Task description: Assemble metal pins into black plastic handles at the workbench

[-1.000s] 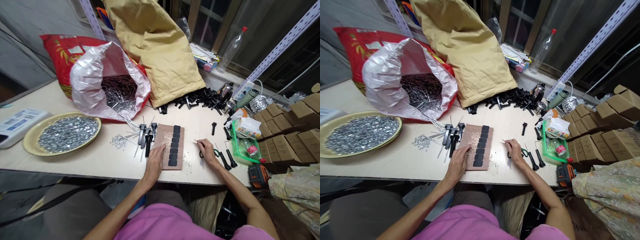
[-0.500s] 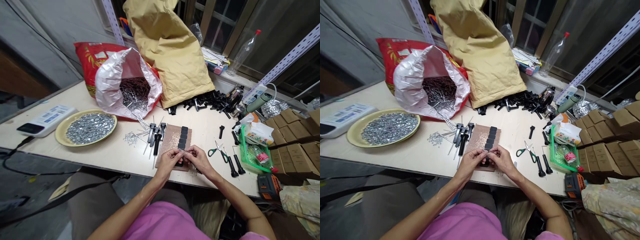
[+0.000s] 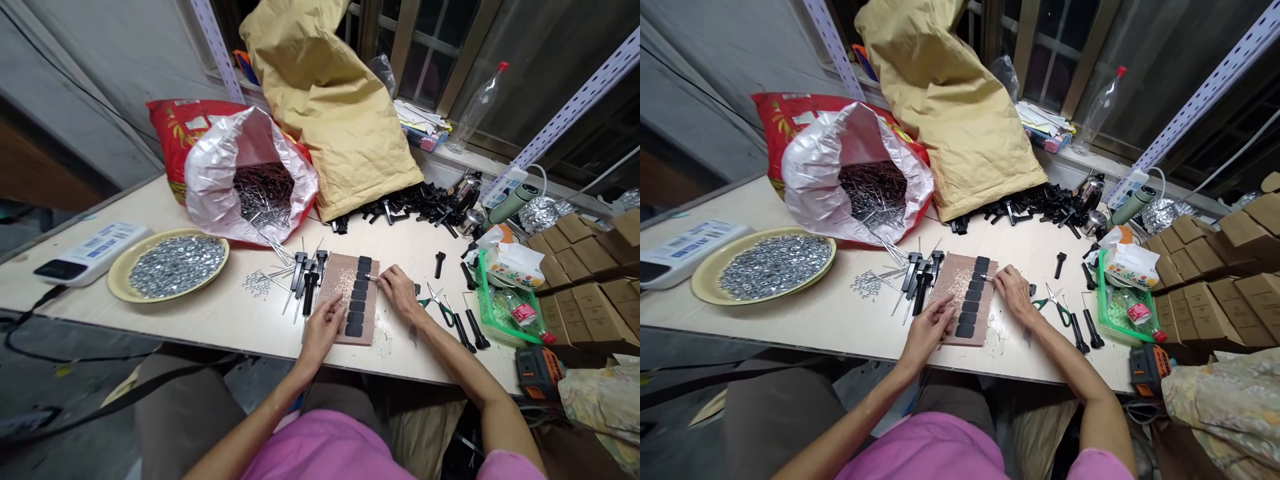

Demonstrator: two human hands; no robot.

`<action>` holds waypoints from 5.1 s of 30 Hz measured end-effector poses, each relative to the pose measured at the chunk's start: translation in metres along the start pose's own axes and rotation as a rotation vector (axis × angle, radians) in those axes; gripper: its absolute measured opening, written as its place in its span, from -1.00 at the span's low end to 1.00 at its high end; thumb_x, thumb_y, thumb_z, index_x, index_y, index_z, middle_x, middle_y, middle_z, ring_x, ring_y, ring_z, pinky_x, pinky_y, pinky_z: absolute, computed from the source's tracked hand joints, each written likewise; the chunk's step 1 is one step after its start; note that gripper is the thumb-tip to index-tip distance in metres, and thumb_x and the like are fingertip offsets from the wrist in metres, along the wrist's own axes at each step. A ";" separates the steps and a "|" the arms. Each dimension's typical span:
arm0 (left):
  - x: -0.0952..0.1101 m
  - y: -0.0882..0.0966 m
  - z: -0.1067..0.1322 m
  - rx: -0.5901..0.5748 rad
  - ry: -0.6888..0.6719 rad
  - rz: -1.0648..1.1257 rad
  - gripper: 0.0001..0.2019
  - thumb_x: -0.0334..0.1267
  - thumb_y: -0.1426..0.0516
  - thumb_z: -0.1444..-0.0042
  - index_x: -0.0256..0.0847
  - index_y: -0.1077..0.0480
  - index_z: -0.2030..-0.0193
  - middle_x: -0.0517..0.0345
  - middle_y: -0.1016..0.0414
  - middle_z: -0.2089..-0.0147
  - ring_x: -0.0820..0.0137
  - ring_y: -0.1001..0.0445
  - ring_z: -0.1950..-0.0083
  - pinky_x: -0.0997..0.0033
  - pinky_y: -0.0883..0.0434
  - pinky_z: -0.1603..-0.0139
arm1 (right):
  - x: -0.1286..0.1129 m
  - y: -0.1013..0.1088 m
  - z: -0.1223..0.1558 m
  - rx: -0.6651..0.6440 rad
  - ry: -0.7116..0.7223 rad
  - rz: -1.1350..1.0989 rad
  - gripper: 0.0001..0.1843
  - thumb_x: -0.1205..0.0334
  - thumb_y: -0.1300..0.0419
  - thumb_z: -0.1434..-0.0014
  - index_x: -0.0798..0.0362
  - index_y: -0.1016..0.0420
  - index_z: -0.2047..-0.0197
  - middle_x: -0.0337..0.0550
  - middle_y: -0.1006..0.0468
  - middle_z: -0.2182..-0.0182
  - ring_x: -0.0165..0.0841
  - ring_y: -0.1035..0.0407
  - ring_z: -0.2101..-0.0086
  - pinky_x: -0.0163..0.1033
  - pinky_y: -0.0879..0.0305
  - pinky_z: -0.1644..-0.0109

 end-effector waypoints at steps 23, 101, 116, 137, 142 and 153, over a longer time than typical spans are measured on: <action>0.010 0.017 0.009 0.064 -0.204 -0.282 -0.64 -0.07 -0.04 -0.10 -0.24 -0.35 0.04 0.17 -0.32 0.29 0.53 -0.35 0.54 0.49 -0.36 0.56 | 0.009 0.153 0.257 -1.000 -0.563 0.145 -0.88 0.25 -0.27 0.04 0.00 -0.61 0.37 -0.15 -0.57 0.49 -0.28 -0.45 0.47 -0.33 -0.23 0.46; 0.023 0.099 -0.027 0.182 0.145 0.481 -0.57 -0.04 -0.39 0.47 -0.31 -0.46 0.49 0.27 -0.41 0.61 0.55 -0.35 0.58 0.48 -0.40 0.46 | -0.161 -0.043 -0.012 0.020 0.343 -0.077 -0.77 0.27 0.06 -0.32 0.06 -0.41 0.24 -0.10 -0.49 0.39 -0.30 -0.40 0.35 -0.26 -0.32 0.29; 0.030 0.088 -0.024 0.108 0.108 0.362 -0.61 -0.03 -0.36 0.40 -0.30 -0.46 0.52 0.23 -0.41 0.60 0.52 -0.35 0.56 0.45 -0.39 0.43 | -0.148 -0.038 -0.010 -0.044 0.267 -0.326 -0.78 0.22 0.01 -0.29 0.07 -0.43 0.26 -0.12 -0.43 0.38 -0.35 -0.37 0.40 -0.28 -0.33 0.31; 0.020 0.070 -0.023 -0.037 0.228 0.272 -0.60 -0.05 -0.37 0.42 -0.32 -0.45 0.51 0.21 -0.43 0.58 0.52 -0.36 0.55 0.46 -0.40 0.42 | -0.128 -0.031 0.009 -0.045 0.277 -0.361 -0.79 0.30 0.00 -0.28 0.05 -0.46 0.18 -0.13 -0.41 0.36 -0.35 -0.37 0.34 -0.27 -0.35 0.24; 0.020 0.060 -0.023 0.006 0.043 0.064 -0.56 0.00 -0.24 0.15 -0.31 -0.46 0.20 0.10 -0.50 0.36 0.39 -0.46 0.35 0.36 -0.45 0.31 | -0.085 -0.016 0.006 0.020 0.182 -0.260 -0.78 0.26 -0.01 -0.29 0.03 -0.49 0.18 -0.12 -0.41 0.34 -0.33 -0.37 0.33 -0.27 -0.34 0.26; 0.001 -0.001 0.004 0.076 -0.756 -0.746 -0.62 -0.35 0.10 -0.24 -0.24 -0.21 -0.19 -0.14 -0.42 -0.09 0.18 -0.33 -0.16 0.03 -0.34 -0.13 | -0.006 -0.015 -0.028 0.007 0.197 0.047 -0.71 0.26 0.03 -0.32 0.06 -0.49 0.32 -0.12 -0.43 0.39 -0.31 -0.29 0.31 -0.24 -0.29 0.27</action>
Point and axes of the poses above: each hand's wrist, its own z-axis away from the middle knuckle, its own y-axis out of the back of the hand, x = y × z, the point moved 7 cm from there along -z, towards the middle knuckle
